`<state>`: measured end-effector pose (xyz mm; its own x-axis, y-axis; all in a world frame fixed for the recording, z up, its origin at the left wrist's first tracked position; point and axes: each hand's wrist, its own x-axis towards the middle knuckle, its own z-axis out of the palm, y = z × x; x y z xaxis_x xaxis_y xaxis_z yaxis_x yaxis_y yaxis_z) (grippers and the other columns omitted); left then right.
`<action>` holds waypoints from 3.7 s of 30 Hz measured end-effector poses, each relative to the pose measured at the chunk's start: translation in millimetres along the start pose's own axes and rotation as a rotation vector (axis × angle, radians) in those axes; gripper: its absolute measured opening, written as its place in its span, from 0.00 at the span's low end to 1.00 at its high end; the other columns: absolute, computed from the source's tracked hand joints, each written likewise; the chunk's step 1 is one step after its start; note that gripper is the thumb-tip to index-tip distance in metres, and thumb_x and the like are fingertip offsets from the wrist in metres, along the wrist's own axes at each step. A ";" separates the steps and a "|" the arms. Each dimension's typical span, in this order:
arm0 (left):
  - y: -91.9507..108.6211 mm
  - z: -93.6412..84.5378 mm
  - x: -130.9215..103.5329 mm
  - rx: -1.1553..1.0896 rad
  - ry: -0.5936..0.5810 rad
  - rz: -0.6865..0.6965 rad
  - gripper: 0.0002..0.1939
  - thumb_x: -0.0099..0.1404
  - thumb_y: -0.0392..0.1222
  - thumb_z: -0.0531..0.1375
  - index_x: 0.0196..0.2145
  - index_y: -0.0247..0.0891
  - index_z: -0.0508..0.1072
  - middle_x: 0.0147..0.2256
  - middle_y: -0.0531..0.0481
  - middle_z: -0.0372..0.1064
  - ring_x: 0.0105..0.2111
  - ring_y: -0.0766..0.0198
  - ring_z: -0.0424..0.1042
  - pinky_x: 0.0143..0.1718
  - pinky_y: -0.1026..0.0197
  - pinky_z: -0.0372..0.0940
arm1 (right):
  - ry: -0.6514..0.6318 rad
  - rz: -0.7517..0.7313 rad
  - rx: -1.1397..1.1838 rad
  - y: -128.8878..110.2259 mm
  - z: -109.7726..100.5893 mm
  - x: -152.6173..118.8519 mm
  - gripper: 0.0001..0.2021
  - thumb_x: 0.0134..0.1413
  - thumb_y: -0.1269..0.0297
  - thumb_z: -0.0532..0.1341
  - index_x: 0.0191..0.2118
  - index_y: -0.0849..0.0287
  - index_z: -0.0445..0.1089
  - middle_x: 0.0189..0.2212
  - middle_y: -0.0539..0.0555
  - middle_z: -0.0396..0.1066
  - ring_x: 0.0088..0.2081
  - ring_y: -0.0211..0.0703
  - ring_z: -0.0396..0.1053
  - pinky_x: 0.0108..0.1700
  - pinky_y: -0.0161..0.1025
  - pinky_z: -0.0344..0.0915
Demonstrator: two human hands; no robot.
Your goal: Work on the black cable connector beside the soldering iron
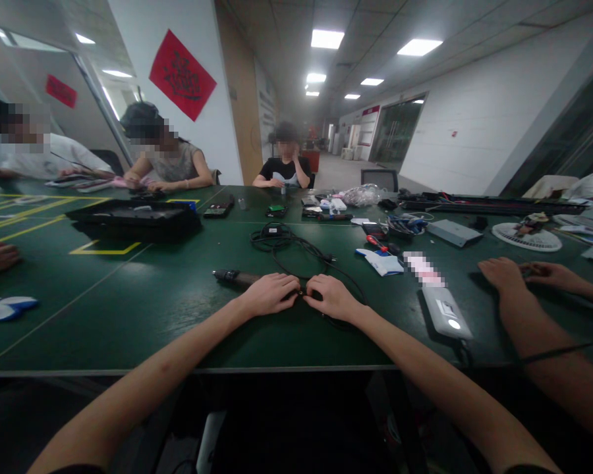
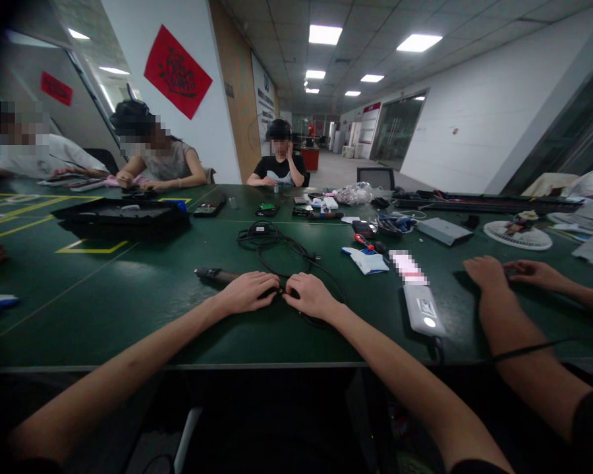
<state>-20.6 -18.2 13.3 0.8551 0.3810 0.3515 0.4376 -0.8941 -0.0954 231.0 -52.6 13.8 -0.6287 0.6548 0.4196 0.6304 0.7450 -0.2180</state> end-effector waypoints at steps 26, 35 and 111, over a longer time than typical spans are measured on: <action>-5.0 3.9 -2.9 -0.002 0.026 0.032 0.12 0.74 0.41 0.52 0.51 0.40 0.71 0.53 0.43 0.71 0.48 0.58 0.75 0.52 0.55 0.68 | 0.003 0.002 0.004 -1.4 -1.6 -0.4 0.03 0.63 0.66 0.66 0.38 0.56 0.70 0.37 0.53 0.73 0.41 0.45 0.69 0.47 0.41 0.63; -6.2 3.2 -3.9 -0.013 0.025 0.067 0.15 0.73 0.41 0.53 0.54 0.42 0.71 0.55 0.43 0.70 0.49 0.57 0.75 0.54 0.54 0.68 | 0.001 -0.002 0.007 -0.7 -1.4 0.4 0.04 0.63 0.65 0.66 0.38 0.57 0.70 0.37 0.53 0.73 0.41 0.45 0.69 0.46 0.41 0.63; -9.1 5.8 -5.6 -0.002 0.037 0.074 0.16 0.74 0.40 0.54 0.56 0.41 0.71 0.58 0.43 0.69 0.54 0.56 0.73 0.58 0.53 0.68 | -0.010 0.002 0.011 -2.5 -3.9 0.1 0.04 0.63 0.65 0.66 0.38 0.57 0.71 0.37 0.54 0.73 0.40 0.45 0.68 0.46 0.41 0.63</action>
<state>-27.8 -10.9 6.8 0.8743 0.3052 0.3776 0.3732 -0.9198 -0.1208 231.2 -54.9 17.8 -0.6323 0.6572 0.4104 0.6263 0.7453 -0.2286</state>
